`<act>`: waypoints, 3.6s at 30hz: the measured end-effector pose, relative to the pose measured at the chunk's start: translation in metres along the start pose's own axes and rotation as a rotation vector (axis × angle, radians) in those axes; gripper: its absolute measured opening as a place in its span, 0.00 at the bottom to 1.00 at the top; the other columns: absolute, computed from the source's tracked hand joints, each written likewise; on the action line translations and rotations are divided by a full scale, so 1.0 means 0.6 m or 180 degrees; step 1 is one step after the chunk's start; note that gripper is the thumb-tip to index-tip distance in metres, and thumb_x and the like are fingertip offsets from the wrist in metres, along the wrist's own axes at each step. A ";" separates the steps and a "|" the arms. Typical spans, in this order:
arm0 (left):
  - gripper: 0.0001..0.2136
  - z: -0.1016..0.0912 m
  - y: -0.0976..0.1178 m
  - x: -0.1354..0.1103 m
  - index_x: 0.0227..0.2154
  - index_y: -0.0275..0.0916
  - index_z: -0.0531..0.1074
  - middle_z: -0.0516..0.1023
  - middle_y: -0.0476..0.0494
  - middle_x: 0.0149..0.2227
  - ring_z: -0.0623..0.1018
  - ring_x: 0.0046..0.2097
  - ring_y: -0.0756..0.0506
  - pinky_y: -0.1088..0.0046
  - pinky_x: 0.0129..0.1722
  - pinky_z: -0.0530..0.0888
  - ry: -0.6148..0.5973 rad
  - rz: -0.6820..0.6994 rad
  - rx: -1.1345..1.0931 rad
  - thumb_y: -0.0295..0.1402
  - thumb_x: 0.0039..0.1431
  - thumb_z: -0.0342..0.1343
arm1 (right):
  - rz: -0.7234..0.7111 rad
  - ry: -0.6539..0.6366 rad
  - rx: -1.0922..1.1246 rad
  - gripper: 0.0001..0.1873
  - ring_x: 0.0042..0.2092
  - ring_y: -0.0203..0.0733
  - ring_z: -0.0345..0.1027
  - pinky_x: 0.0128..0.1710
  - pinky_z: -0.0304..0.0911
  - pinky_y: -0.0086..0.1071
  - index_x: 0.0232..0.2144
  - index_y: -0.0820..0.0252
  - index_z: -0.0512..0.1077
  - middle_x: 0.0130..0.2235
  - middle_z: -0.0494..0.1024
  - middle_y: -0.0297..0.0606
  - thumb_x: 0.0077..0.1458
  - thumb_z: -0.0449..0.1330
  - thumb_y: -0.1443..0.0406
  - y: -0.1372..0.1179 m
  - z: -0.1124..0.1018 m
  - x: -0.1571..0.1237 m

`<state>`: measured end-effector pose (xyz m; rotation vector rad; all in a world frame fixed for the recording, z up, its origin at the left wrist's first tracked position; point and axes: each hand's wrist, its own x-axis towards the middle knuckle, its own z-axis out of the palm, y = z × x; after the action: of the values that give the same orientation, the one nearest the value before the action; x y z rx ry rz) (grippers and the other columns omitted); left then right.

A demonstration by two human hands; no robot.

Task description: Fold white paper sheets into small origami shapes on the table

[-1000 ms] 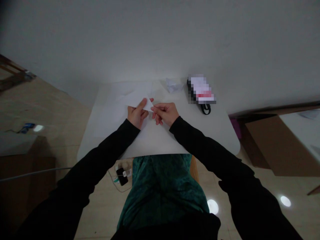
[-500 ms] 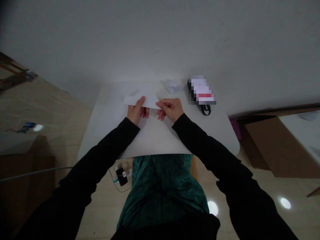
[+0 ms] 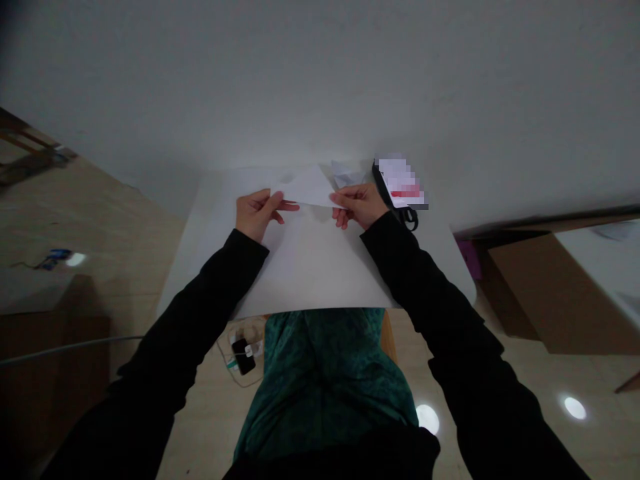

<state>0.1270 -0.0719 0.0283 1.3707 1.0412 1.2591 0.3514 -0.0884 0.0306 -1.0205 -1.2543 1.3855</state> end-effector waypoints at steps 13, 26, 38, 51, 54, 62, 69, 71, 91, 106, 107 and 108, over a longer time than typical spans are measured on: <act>0.24 -0.003 -0.021 0.007 0.43 0.35 0.78 0.83 0.40 0.32 0.84 0.37 0.43 0.73 0.34 0.82 0.0100 0.0333 0.0103 0.49 0.51 0.63 | 0.0190 0.0370 0.0342 0.13 0.16 0.30 0.65 0.12 0.61 0.23 0.22 0.64 0.74 0.18 0.74 0.33 0.43 0.72 0.61 -0.002 0.013 0.000; 0.19 -0.001 -0.029 0.010 0.31 0.34 0.75 0.81 0.44 0.27 0.83 0.30 0.46 0.78 0.28 0.79 0.0402 0.0199 0.0141 0.49 0.52 0.62 | -0.0403 0.0105 -0.0342 0.20 0.18 0.35 0.68 0.15 0.66 0.28 0.24 0.63 0.74 0.19 0.75 0.36 0.46 0.69 0.52 -0.009 0.019 -0.011; 0.22 -0.024 -0.021 0.019 0.18 0.35 0.69 0.71 0.50 0.15 0.66 0.12 0.57 0.82 0.11 0.58 -0.0536 0.0185 0.0502 0.50 0.56 0.59 | -0.0643 0.0043 -0.0728 0.18 0.17 0.34 0.67 0.15 0.65 0.28 0.21 0.61 0.72 0.19 0.73 0.35 0.51 0.65 0.53 -0.005 0.008 -0.008; 0.23 -0.018 -0.004 0.006 0.16 0.38 0.63 0.60 0.56 0.11 0.57 0.10 0.58 0.82 0.08 0.52 -0.0448 0.0271 0.0466 0.50 0.57 0.57 | -0.0814 0.0551 -0.0676 0.15 0.14 0.30 0.62 0.11 0.58 0.25 0.26 0.61 0.74 0.17 0.71 0.29 0.51 0.66 0.55 -0.001 0.021 -0.009; 0.24 -0.014 0.001 0.001 0.16 0.38 0.63 0.61 0.56 0.10 0.57 0.10 0.58 0.82 0.09 0.53 -0.0372 0.0315 0.0586 0.51 0.58 0.56 | -0.0853 0.0698 -0.0740 0.16 0.13 0.29 0.58 0.10 0.53 0.24 0.25 0.60 0.73 0.15 0.69 0.28 0.50 0.66 0.53 0.006 0.026 -0.009; 0.23 0.003 0.006 -0.012 0.18 0.39 0.65 0.64 0.54 0.12 0.61 0.11 0.57 0.81 0.09 0.53 0.0175 0.0482 0.0642 0.51 0.60 0.54 | -0.0675 0.0869 -0.0548 0.18 0.14 0.28 0.57 0.10 0.49 0.24 0.26 0.58 0.72 0.17 0.69 0.27 0.49 0.66 0.50 0.009 0.035 -0.012; 0.20 0.002 0.002 -0.005 0.37 0.39 0.75 0.66 0.54 0.15 0.63 0.12 0.56 0.81 0.11 0.58 0.0111 0.0379 0.0527 0.52 0.62 0.51 | -0.0435 0.0834 0.0136 0.19 0.13 0.26 0.54 0.09 0.45 0.24 0.25 0.58 0.71 0.16 0.67 0.25 0.44 0.69 0.50 0.019 0.034 -0.005; 0.21 0.001 0.005 -0.007 0.48 0.41 0.73 0.68 0.53 0.17 0.66 0.15 0.54 0.81 0.13 0.61 -0.0029 0.0373 0.0510 0.51 0.62 0.50 | -0.0155 0.0754 0.0539 0.19 0.13 0.25 0.54 0.10 0.45 0.22 0.24 0.59 0.70 0.16 0.67 0.24 0.42 0.71 0.52 0.027 0.037 -0.004; 0.28 0.029 -0.011 -0.013 0.57 0.50 0.65 0.78 0.43 0.41 0.80 0.33 0.48 0.70 0.32 0.79 -0.0697 -0.0283 -0.0108 0.57 0.57 0.51 | -0.0699 0.0127 -0.1024 0.22 0.26 0.32 0.67 0.17 0.61 0.23 0.41 0.51 0.67 0.29 0.72 0.28 0.52 0.61 0.45 0.040 0.077 -0.031; 0.25 0.030 -0.035 -0.020 0.58 0.44 0.66 0.80 0.42 0.45 0.80 0.38 0.44 0.65 0.43 0.77 -0.0824 0.0335 0.0755 0.41 0.58 0.58 | -0.0894 0.0373 -0.1926 0.11 0.21 0.35 0.63 0.26 0.60 0.29 0.38 0.52 0.66 0.20 0.69 0.25 0.53 0.60 0.56 0.035 0.083 -0.033; 0.26 0.031 -0.034 -0.022 0.59 0.44 0.65 0.79 0.42 0.47 0.79 0.38 0.44 0.64 0.45 0.77 -0.0880 0.0382 0.0858 0.38 0.57 0.58 | -0.0918 0.0401 -0.2048 0.10 0.21 0.35 0.63 0.26 0.59 0.30 0.37 0.52 0.65 0.19 0.68 0.24 0.54 0.60 0.58 0.035 0.083 -0.032; 0.27 0.031 -0.034 -0.023 0.60 0.43 0.64 0.79 0.42 0.48 0.79 0.38 0.44 0.64 0.45 0.76 -0.0928 0.0415 0.0947 0.36 0.57 0.58 | -0.0934 0.0407 -0.2140 0.09 0.20 0.36 0.63 0.27 0.59 0.31 0.37 0.52 0.65 0.18 0.68 0.24 0.54 0.59 0.59 0.035 0.082 -0.031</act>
<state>0.1445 -0.0839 0.0061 1.8146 0.9718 0.9825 0.3044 -0.1157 0.0148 -1.2772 -1.7402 0.6624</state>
